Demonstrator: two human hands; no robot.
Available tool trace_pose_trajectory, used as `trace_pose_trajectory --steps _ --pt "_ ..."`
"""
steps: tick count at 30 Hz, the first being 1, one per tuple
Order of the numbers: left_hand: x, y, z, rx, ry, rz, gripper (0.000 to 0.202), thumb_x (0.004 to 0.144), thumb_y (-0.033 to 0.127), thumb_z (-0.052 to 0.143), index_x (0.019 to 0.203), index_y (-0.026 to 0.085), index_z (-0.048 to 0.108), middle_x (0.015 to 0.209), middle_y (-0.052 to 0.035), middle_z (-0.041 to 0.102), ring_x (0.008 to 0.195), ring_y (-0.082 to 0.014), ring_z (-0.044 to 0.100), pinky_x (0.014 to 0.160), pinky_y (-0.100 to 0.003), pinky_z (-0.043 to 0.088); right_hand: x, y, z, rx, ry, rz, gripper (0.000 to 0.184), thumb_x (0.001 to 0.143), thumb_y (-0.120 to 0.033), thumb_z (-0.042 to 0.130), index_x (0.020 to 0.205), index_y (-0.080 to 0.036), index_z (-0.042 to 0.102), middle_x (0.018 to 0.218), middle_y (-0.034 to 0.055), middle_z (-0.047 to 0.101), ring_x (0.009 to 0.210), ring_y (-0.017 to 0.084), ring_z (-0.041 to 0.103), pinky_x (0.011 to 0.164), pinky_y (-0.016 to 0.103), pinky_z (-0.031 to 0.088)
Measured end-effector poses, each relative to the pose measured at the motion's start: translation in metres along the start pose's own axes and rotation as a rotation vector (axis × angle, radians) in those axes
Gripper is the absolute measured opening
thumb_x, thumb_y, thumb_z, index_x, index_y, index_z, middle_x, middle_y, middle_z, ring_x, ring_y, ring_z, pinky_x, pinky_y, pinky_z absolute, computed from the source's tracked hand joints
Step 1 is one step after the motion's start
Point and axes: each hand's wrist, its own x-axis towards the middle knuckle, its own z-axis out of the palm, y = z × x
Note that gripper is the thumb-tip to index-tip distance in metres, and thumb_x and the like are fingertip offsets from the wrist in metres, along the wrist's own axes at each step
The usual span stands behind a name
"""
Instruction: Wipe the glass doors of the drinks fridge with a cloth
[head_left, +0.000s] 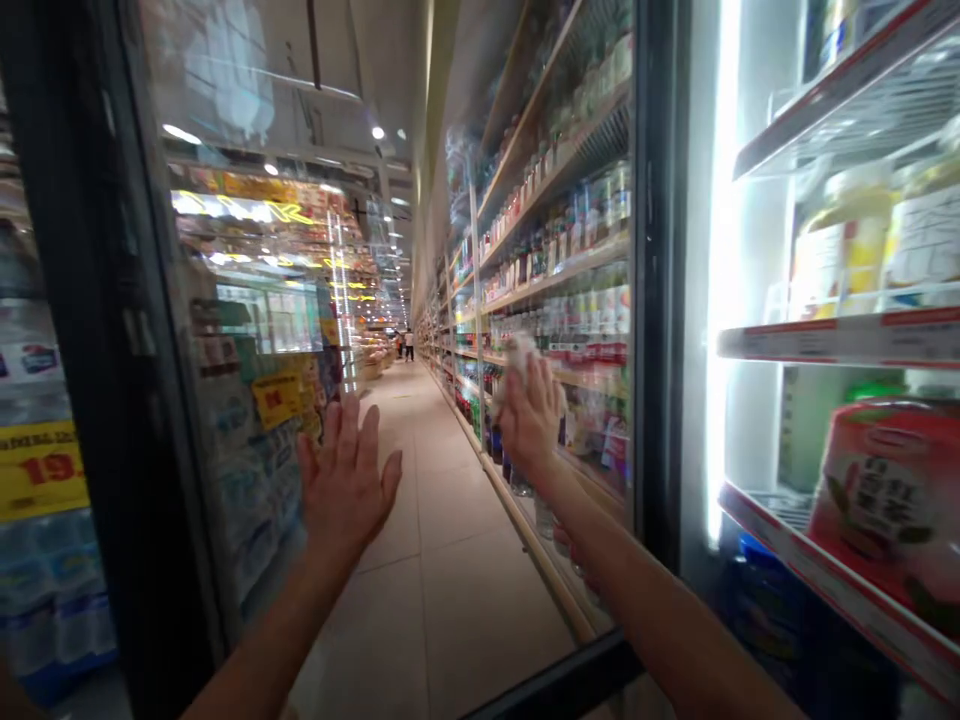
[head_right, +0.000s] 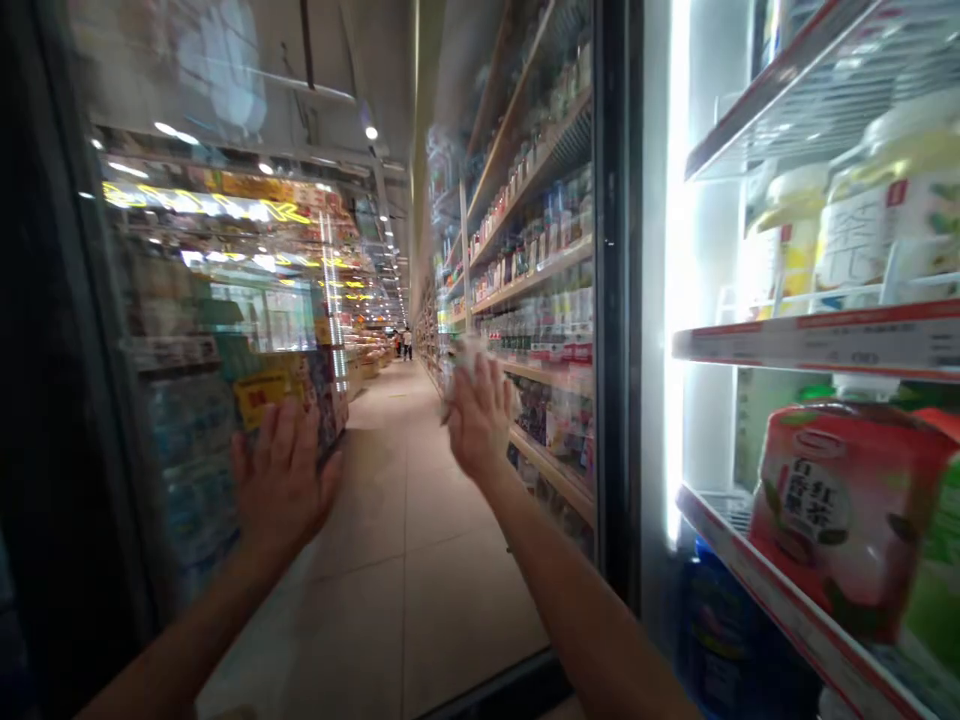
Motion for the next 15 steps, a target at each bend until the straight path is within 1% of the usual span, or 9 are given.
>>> trace_pose_trajectory --steps 2,3,4,5,8,10,11,12,15 --pt "-0.001 0.001 0.0 0.001 -0.007 0.0 0.069 0.085 0.028 0.052 0.145 0.019 0.019 0.147 -0.0153 0.031 0.14 -0.026 0.021 0.114 -0.05 0.011 -0.011 -0.012 -0.003 0.051 -0.115 -0.25 0.05 0.086 -0.026 0.042 0.136 -0.026 0.042 0.145 0.006 0.039 0.141 0.022 0.02 0.112 0.045 0.023" --pt "-0.002 0.002 -0.001 0.001 -0.011 0.001 0.069 0.085 0.028 0.052 0.145 0.019 0.019 0.147 -0.0153 0.031 0.139 -0.0264 0.022 0.113 -0.05 0.012 -0.016 -0.008 -0.006 0.055 -0.135 -0.295 0.05 0.086 -0.025 0.042 0.135 -0.027 0.043 0.144 0.0047 0.041 0.14 0.021 0.021 0.112 0.044 0.023" --pt "-0.003 0.002 -0.002 0.0 -0.012 0.003 0.069 0.085 0.028 0.052 0.145 0.019 0.019 0.147 -0.0153 0.031 0.139 -0.0267 0.022 0.113 -0.051 0.012 -0.018 0.003 -0.008 0.041 -0.124 -0.266 0.049 0.086 -0.025 0.04 0.135 -0.028 0.043 0.143 0.0044 0.041 0.14 0.021 0.023 0.111 0.045 0.024" --pt "-0.004 0.003 -0.003 0.0 -0.01 0.005 0.069 0.085 0.028 0.052 0.145 0.019 0.019 0.147 -0.0152 0.031 0.139 -0.0269 0.022 0.113 -0.051 0.013 -0.018 0.02 -0.011 0.011 -0.08 -0.161 0.049 0.087 -0.024 0.038 0.135 -0.027 0.043 0.144 0.0053 0.04 0.139 0.021 0.023 0.111 0.046 0.024" --pt "-0.004 0.004 -0.004 0.005 0.009 0.012 0.07 0.085 0.028 0.053 0.145 0.019 0.019 0.146 -0.015 0.033 0.139 -0.0265 0.023 0.113 -0.05 0.014 0.001 0.074 -0.012 -0.079 0.144 0.304 0.05 0.087 -0.023 0.031 0.136 -0.019 0.043 0.146 0.0123 0.035 0.138 0.028 0.026 0.106 0.055 0.028" --pt "-0.004 0.003 -0.003 0.001 0.013 0.009 0.07 0.084 0.028 0.053 0.145 0.019 0.02 0.146 -0.0154 0.034 0.139 -0.0259 0.023 0.113 -0.049 0.013 0.018 0.084 -0.007 -0.093 0.237 0.457 0.051 0.087 -0.024 0.03 0.136 -0.017 0.043 0.146 0.0141 0.034 0.137 0.03 0.027 0.104 0.059 0.028" --pt "-0.004 0.003 -0.002 -0.003 0.017 0.011 0.069 0.084 0.028 0.053 0.145 0.018 0.02 0.145 -0.0156 0.034 0.139 -0.0254 0.022 0.113 -0.049 0.013 0.024 0.076 -0.004 -0.086 0.242 0.443 0.051 0.087 -0.025 0.03 0.136 -0.018 0.043 0.146 0.0135 0.034 0.137 0.03 0.026 0.104 0.059 0.028" --pt "-0.004 0.002 -0.001 -0.009 0.019 0.015 0.07 0.084 0.027 0.053 0.145 0.018 0.02 0.145 -0.0155 0.034 0.139 -0.0249 0.022 0.114 -0.049 0.012 0.027 0.062 0.0 -0.07 0.209 0.366 0.051 0.087 -0.024 0.032 0.137 -0.02 0.042 0.147 0.0119 0.034 0.138 0.029 0.025 0.105 0.058 0.027" --pt "-0.005 -0.001 0.002 -0.015 0.028 0.028 0.07 0.084 0.026 0.053 0.145 0.019 0.02 0.147 -0.0145 0.032 0.139 -0.0249 0.022 0.114 -0.048 0.012 0.022 0.009 0.007 0.012 -0.026 -0.09 0.052 0.086 -0.024 0.039 0.137 -0.026 0.041 0.146 0.0058 0.036 0.14 0.023 0.02 0.11 0.049 0.025"
